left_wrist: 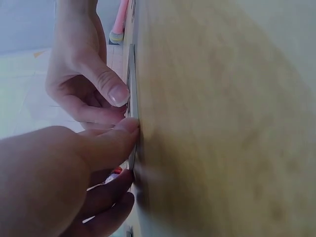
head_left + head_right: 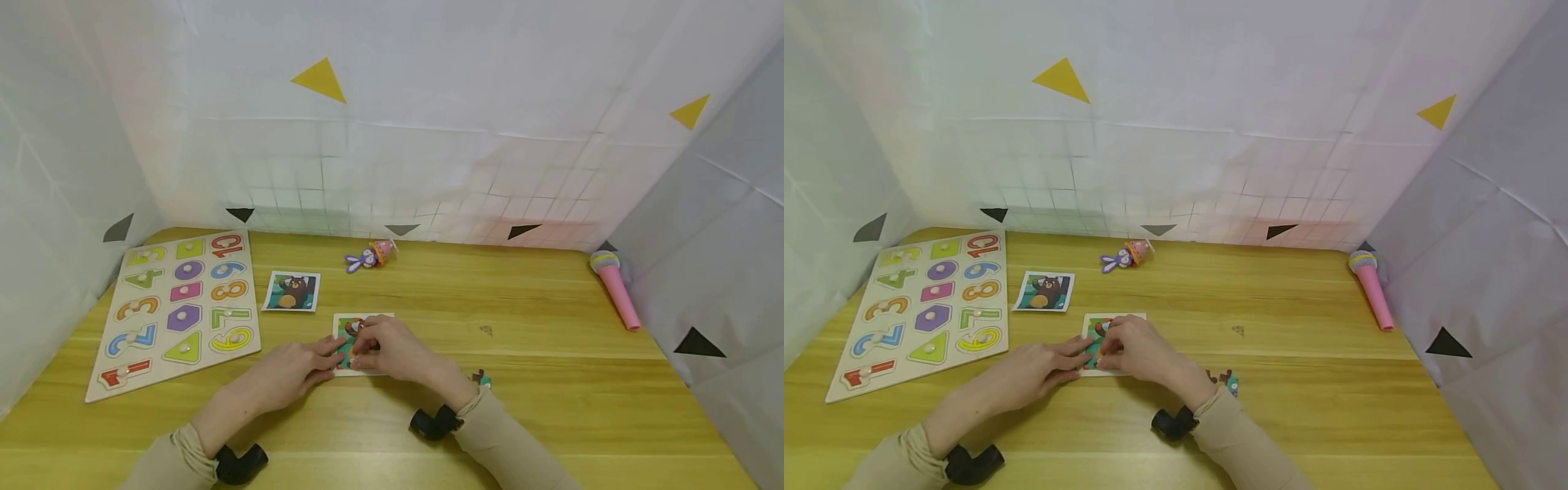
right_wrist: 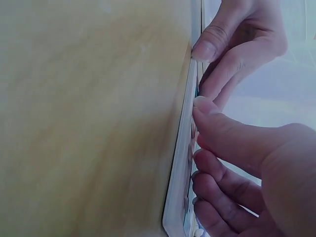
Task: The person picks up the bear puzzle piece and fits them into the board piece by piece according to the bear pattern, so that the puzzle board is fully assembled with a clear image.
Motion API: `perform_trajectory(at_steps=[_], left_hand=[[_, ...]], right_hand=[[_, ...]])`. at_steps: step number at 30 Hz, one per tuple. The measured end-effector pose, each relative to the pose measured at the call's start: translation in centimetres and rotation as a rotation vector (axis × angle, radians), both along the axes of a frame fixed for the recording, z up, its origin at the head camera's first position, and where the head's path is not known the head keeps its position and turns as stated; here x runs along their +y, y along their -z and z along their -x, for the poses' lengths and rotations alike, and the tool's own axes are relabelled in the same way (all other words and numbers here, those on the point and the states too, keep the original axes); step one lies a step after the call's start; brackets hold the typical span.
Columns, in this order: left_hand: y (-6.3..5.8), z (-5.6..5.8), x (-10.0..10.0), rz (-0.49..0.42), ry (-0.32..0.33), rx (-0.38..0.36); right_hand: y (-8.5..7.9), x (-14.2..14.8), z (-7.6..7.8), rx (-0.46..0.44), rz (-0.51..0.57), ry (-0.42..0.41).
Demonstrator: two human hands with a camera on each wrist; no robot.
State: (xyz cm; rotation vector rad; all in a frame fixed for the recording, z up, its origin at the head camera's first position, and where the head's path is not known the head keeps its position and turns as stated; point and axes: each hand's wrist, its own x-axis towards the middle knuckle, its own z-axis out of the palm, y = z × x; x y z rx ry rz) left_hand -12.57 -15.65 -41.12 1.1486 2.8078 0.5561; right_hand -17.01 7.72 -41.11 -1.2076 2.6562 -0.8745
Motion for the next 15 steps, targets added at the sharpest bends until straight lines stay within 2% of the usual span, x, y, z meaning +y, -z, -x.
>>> perform_trajectory(at_steps=[8, 12, 15], left_hand=[[0.14, -0.03, 0.26, 0.031, 0.016, 0.090], [0.19, -0.07, 0.40, 0.010, 0.029, 0.088], [0.07, -0.21, 0.57, 0.036, 0.019, 0.075]], right_hand=[[0.00, 0.28, 0.02, -0.011, 0.021, 0.002], [-0.11, 0.56, -0.04, -0.004, 0.019, 0.002], [-0.22, 0.82, -0.07, -0.005, 0.011, -0.009]])
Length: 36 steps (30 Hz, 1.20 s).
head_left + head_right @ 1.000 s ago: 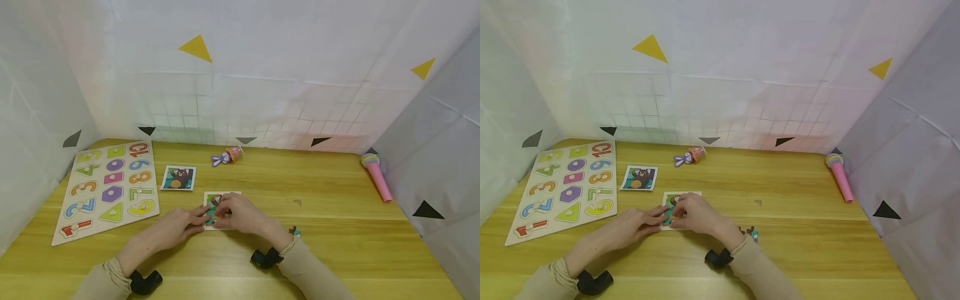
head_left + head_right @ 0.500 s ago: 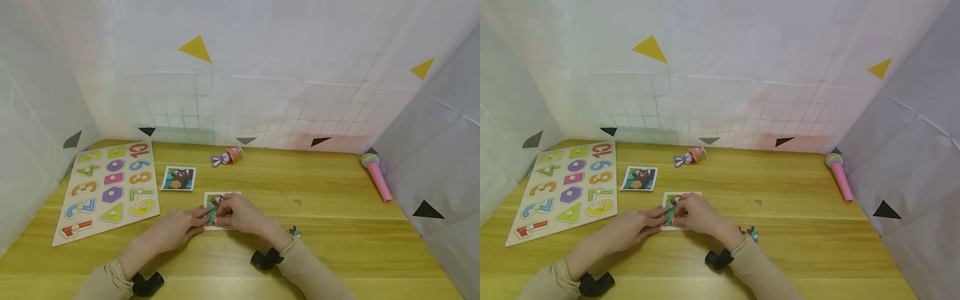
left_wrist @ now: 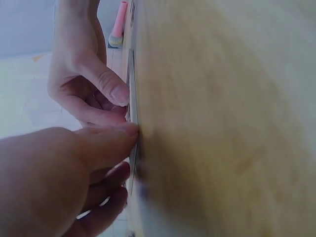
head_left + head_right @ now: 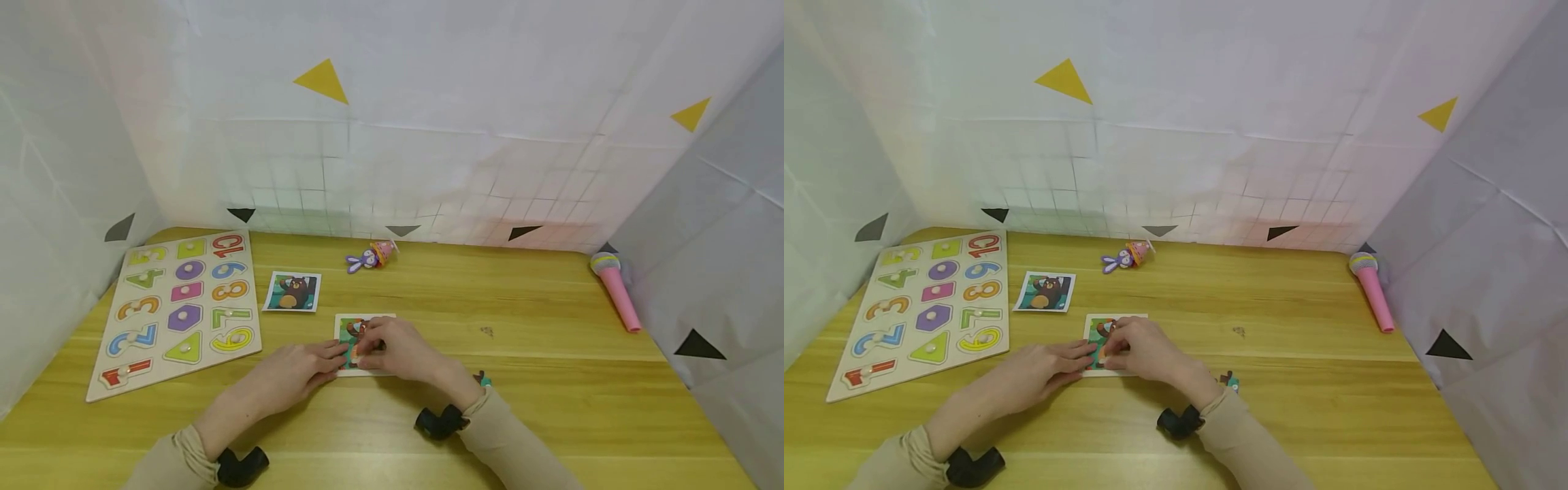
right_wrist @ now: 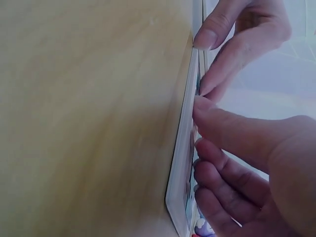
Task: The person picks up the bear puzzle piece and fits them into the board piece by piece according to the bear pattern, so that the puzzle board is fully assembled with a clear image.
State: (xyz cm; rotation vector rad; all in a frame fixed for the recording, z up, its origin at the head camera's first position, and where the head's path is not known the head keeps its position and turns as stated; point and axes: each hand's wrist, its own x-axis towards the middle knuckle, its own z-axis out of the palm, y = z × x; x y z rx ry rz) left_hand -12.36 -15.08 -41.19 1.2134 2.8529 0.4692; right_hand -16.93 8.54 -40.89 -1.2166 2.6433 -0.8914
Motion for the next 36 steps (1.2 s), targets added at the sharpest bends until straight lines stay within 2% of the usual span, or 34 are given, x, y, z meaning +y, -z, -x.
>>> perform_trajectory(at_steps=[4, 7, 12, 19, 26, 36], left_hand=[[-0.3, -0.3, 0.4, 0.071, -0.008, 0.019], [-0.4, -0.5, 0.6, 0.087, -0.011, 0.029], [-0.2, -0.5, 0.5, 0.061, -0.020, 0.021], [-0.1, -0.4, 0.5, 0.031, -0.029, -0.059], [-0.1, -0.4, 0.5, 0.041, -0.032, -0.072], [0.0, -0.3, 0.5, 0.023, -0.019, -0.064]], right_hand=[[-0.1, 0.5, 0.1, -0.017, 0.014, -0.018], [-0.2, 0.9, 0.2, -0.028, 0.005, -0.011], [-0.5, 1.8, 0.3, -0.044, -0.043, 0.004], [-1.2, 4.7, 0.5, -0.134, -0.001, 0.041], [-1.1, 7.5, 0.6, -0.134, -0.031, 0.087], [-1.2, 12.2, 0.6, -0.122, -0.023, 0.101]])
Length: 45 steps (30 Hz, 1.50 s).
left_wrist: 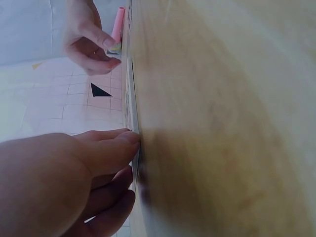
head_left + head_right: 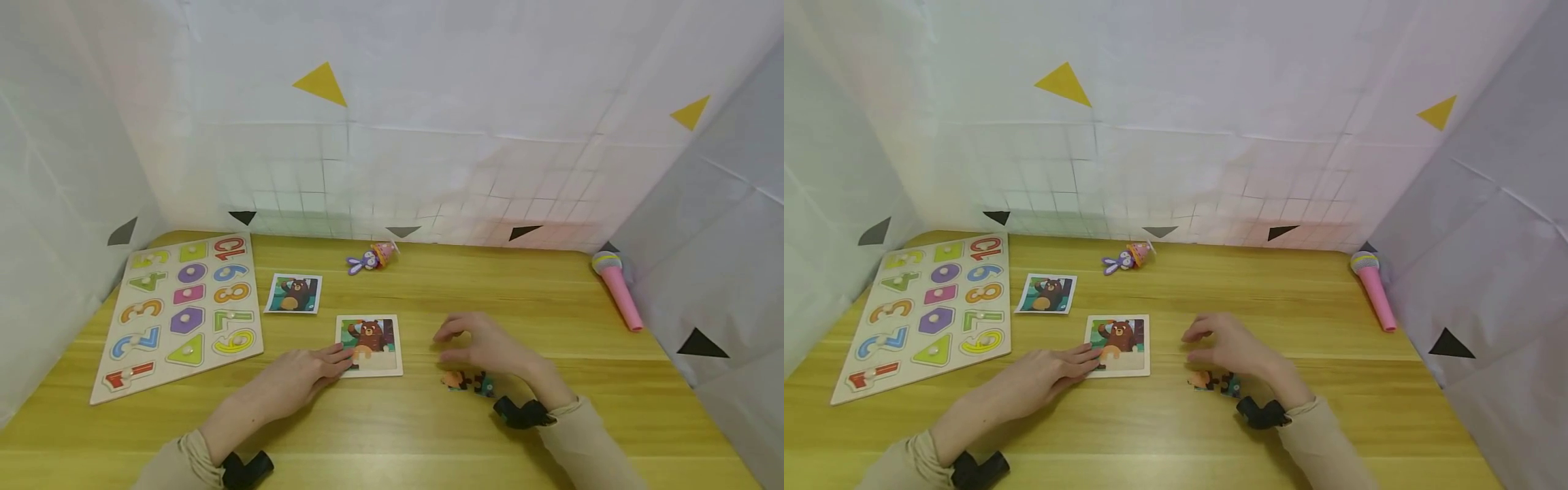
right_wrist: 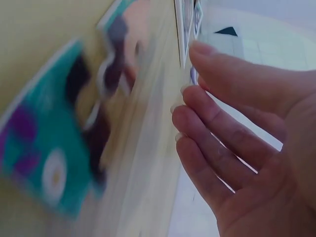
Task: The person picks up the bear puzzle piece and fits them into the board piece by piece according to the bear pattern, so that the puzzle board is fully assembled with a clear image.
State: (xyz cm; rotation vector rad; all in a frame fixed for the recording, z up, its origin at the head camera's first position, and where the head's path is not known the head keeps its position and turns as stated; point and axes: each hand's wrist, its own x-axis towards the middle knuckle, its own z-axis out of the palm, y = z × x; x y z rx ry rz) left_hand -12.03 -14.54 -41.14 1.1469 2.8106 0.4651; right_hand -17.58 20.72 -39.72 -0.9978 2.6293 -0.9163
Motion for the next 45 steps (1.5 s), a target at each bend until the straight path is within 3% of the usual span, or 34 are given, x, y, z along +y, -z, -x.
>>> perform_trajectory(at_steps=[7, 14, 27, 45], left_hand=[[0.0, 0.1, 0.0, -0.004, -0.002, -0.032], [0.0, 0.3, 0.0, -0.015, 0.004, -0.055], [0.0, 0.3, -0.1, -0.022, 0.007, -0.057], [0.0, 0.2, -0.3, -0.034, 0.026, -0.031]], right_hand=[[0.1, 2.3, -0.2, -0.032, -0.006, -0.010], [0.2, 3.7, -0.4, -0.047, -0.028, -0.075], [0.8, 3.7, -0.4, -0.159, -0.048, -0.104], [1.3, 3.5, -0.4, -0.154, -0.003, -0.101]])
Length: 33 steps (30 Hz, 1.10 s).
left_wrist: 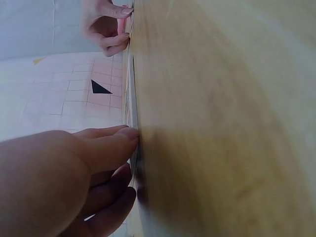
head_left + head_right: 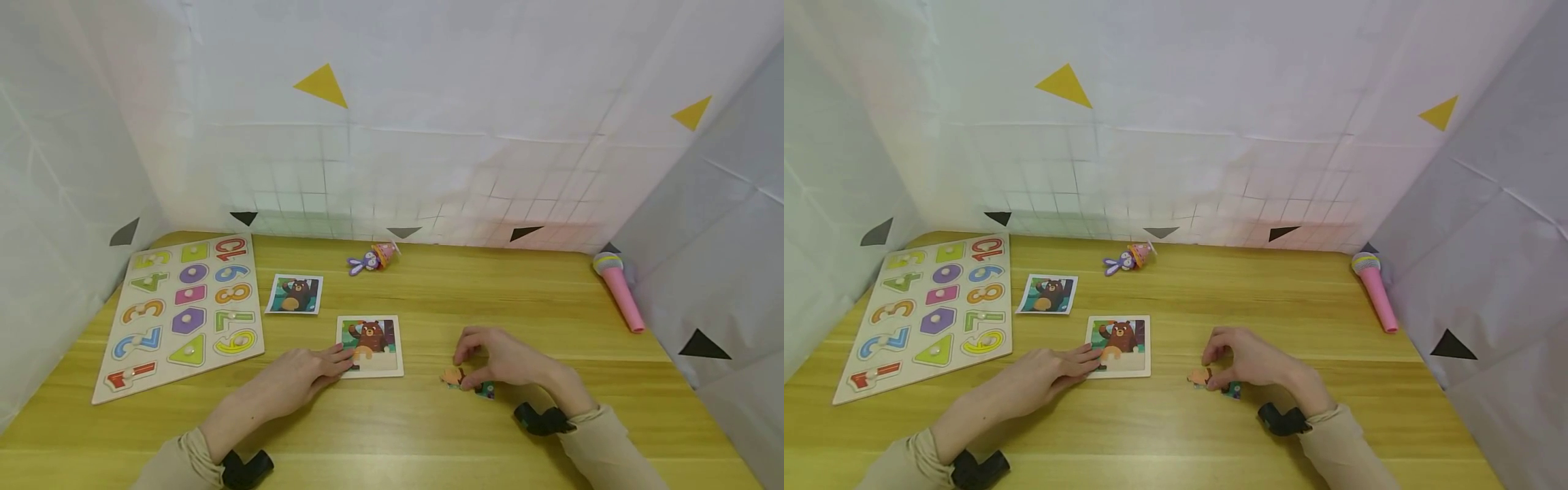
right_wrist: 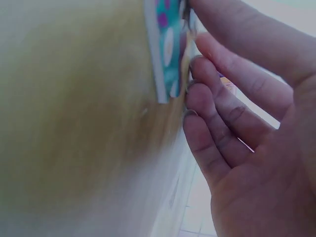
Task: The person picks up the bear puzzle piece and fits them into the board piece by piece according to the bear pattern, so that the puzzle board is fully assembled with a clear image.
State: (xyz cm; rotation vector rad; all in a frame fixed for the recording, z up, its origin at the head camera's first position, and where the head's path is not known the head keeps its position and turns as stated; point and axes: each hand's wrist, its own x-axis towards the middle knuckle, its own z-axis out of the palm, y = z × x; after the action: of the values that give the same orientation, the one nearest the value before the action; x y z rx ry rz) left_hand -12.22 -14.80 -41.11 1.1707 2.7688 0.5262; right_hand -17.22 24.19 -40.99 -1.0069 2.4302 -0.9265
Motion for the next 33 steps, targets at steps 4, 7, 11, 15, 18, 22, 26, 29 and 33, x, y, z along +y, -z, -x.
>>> perform_trajectory(at_steps=[4, 7, 11, 15, 18, 22, 26, 29, 33], left_hand=[[0.13, 0.05, 0.00, 0.001, -0.004, -0.002], [0.18, 0.09, 0.00, 0.005, -0.006, -0.001], [0.18, 0.09, -0.02, 0.005, -0.005, 0.000], [0.16, 0.06, -0.04, 0.000, -0.002, 0.000], [0.14, 0.04, -0.05, -0.004, -0.002, -0.001], [0.15, 0.03, -0.05, -0.004, -0.004, -0.005], [0.16, 0.04, -0.04, -0.003, -0.005, -0.009], [0.15, 0.04, -0.04, -0.002, -0.006, -0.013], [0.14, 0.05, -0.03, 0.001, -0.007, -0.016]], right_hand=[[0.19, -0.07, 0.06, -0.003, 0.023, 0.009], [0.21, -0.03, 0.08, 0.017, 0.029, 0.004], [0.24, 0.04, 0.06, 0.044, 0.032, 0.000], [0.31, 0.06, 0.07, 0.049, 0.018, 0.021], [0.31, 0.07, 0.12, 0.045, 0.002, 0.043], [0.21, 0.09, 0.15, 0.035, 0.000, 0.060], [0.06, 0.02, 0.07, 0.029, 0.006, 0.071], [-0.01, -0.03, 0.00, 0.031, 0.006, 0.076], [-0.01, -0.05, -0.03, 0.043, 0.000, 0.082]])
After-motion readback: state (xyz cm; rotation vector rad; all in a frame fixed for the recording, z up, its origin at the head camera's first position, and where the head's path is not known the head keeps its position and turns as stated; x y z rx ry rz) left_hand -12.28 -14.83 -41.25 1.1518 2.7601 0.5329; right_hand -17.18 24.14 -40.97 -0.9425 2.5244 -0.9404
